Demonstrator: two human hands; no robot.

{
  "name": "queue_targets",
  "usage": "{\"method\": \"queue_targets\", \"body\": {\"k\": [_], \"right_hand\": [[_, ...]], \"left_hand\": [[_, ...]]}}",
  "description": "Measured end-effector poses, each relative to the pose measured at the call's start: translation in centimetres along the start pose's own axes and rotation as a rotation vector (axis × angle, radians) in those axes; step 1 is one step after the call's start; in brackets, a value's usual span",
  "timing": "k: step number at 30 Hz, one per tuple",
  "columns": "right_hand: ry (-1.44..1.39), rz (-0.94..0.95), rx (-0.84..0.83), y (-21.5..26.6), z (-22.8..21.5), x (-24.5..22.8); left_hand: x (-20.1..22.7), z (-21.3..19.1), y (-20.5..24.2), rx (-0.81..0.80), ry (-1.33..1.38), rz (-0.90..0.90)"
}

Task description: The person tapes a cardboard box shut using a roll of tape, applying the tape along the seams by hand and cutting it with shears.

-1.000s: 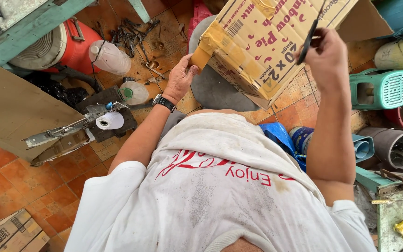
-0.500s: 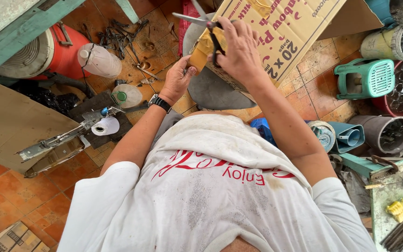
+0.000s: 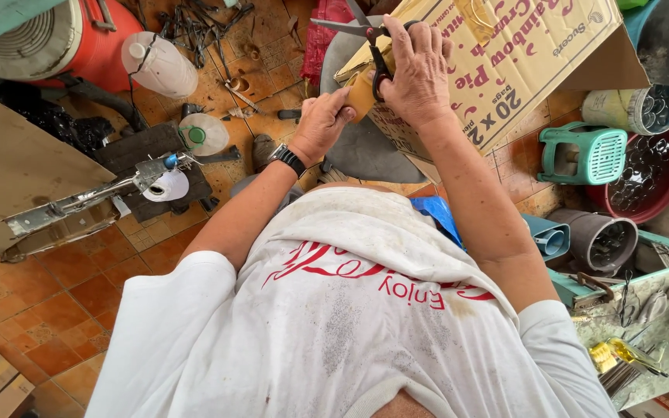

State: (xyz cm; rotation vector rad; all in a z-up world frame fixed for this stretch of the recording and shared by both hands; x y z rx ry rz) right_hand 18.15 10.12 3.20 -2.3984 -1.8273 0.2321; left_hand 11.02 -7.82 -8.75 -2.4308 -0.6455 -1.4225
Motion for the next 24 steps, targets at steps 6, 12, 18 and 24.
{"method": "queue_targets", "body": {"k": [6,12,18,24], "right_hand": [[-0.017,0.01,0.009,-0.2,0.0,-0.1],[-0.056,0.047,-0.025,0.2,-0.3,0.2],[-0.835,0.12,-0.09,5.2,-8.5,-3.3],[-0.728,0.323,-0.567,14.9,-3.1,-2.0]], "left_hand": [[3.2,-3.3,-0.9,-0.129,-0.036,-0.162],[1.8,-2.0,-2.9,-0.185,-0.094,-0.204],[2.2,-2.4,-3.1,-0.2,-0.083,-0.192],[1.2,-2.2,-2.4,-0.19,-0.053,-0.169]]}}
Point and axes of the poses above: each hand's wrist, its own y-axis away from the middle knuckle, its own z-axis out of the palm, x = y × z, the point moved 2 cm from there along -y, towards the middle knuckle
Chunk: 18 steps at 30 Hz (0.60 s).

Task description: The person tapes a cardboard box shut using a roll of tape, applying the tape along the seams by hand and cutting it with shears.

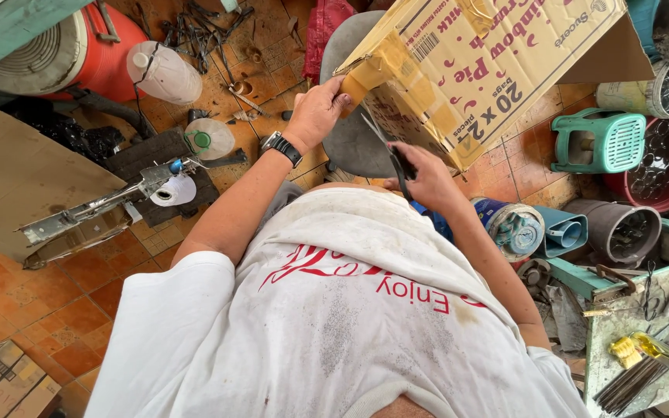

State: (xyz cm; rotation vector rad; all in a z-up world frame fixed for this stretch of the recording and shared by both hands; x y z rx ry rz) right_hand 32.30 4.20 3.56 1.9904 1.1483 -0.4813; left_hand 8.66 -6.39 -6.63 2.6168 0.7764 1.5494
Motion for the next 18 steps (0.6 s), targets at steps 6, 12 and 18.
{"method": "queue_targets", "body": {"k": [6,12,18], "right_hand": [[-0.172,0.425,-0.089,0.2,0.4,1.0],[-0.295,0.203,-0.008,-2.5,0.8,0.8],[-0.326,0.023,0.084,-5.6,2.5,2.7]], "left_hand": [[0.2,-0.3,0.7,0.019,0.01,0.025],[-0.5,0.0,0.7,0.029,-0.02,0.038],[-1.4,0.3,0.8,0.034,-0.025,0.064]]}}
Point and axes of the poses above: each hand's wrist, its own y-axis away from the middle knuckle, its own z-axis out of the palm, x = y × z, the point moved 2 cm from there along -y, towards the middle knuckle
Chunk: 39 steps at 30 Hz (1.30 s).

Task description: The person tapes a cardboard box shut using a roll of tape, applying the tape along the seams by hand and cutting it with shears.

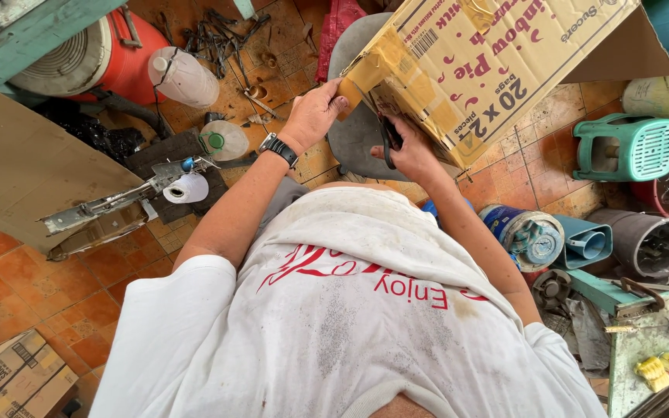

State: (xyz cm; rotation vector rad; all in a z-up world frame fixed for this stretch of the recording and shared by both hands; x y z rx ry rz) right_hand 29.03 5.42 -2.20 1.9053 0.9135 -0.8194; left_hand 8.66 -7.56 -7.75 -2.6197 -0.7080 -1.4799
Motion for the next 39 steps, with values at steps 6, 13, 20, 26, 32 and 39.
{"method": "queue_targets", "body": {"k": [6,13,20,26,32,39], "right_hand": [[-0.055,-0.102,0.138,-1.6,0.5,2.6],[-0.088,-0.134,0.165,-1.9,1.0,3.5],[0.008,0.013,0.056,-0.2,1.8,1.8],[0.201,-0.008,-0.12,1.5,1.9,3.5],[-0.116,-0.018,-0.105,5.5,-4.9,-5.1],[0.195,-0.158,0.524,3.1,-16.5,-4.8]], "left_hand": [[0.3,-0.3,0.7,0.007,0.034,-0.077],[1.4,-1.3,1.0,0.0,0.037,-0.059],[-1.0,-0.4,2.0,-0.108,-0.095,-0.113],[-7.1,1.8,4.8,-0.21,-0.286,-0.184],[-11.0,0.7,7.8,-0.193,-0.149,-0.406],[-13.2,1.0,9.3,-0.073,0.011,-0.495]]}}
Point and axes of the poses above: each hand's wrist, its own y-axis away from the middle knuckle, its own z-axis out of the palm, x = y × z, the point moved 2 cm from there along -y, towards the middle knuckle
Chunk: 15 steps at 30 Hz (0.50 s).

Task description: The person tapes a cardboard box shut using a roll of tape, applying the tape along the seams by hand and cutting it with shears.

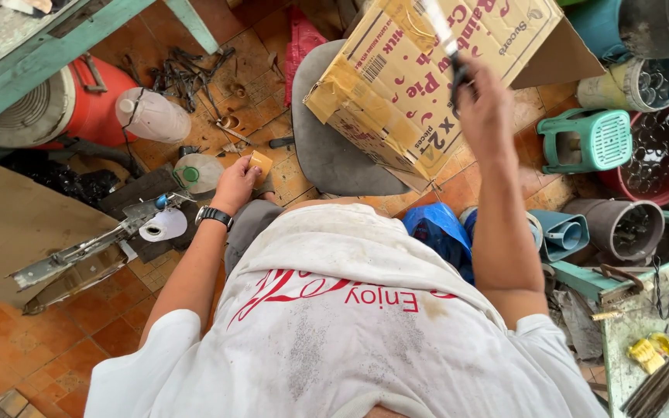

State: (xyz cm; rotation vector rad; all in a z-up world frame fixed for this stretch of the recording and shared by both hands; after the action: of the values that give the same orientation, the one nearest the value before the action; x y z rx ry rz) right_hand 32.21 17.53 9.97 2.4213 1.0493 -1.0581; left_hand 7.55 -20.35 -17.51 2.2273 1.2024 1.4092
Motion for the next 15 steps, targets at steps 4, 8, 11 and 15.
{"method": "queue_targets", "body": {"k": [4,8,11,15], "right_hand": [[0.339,-0.016,0.118,-5.4,-1.2,8.1],[0.745,-0.474,0.315,-6.5,0.4,8.5],[0.637,-0.502,0.344,-3.4,0.1,4.3],[0.483,-0.496,0.397,2.4,0.4,4.5]], "left_hand": [[1.3,0.6,0.4,0.023,0.048,-0.071],[1.6,-0.8,1.5,0.116,0.036,0.0],[2.9,-3.0,1.4,0.163,0.027,-0.003],[3.8,-8.2,0.4,0.376,-0.055,0.14]]}}
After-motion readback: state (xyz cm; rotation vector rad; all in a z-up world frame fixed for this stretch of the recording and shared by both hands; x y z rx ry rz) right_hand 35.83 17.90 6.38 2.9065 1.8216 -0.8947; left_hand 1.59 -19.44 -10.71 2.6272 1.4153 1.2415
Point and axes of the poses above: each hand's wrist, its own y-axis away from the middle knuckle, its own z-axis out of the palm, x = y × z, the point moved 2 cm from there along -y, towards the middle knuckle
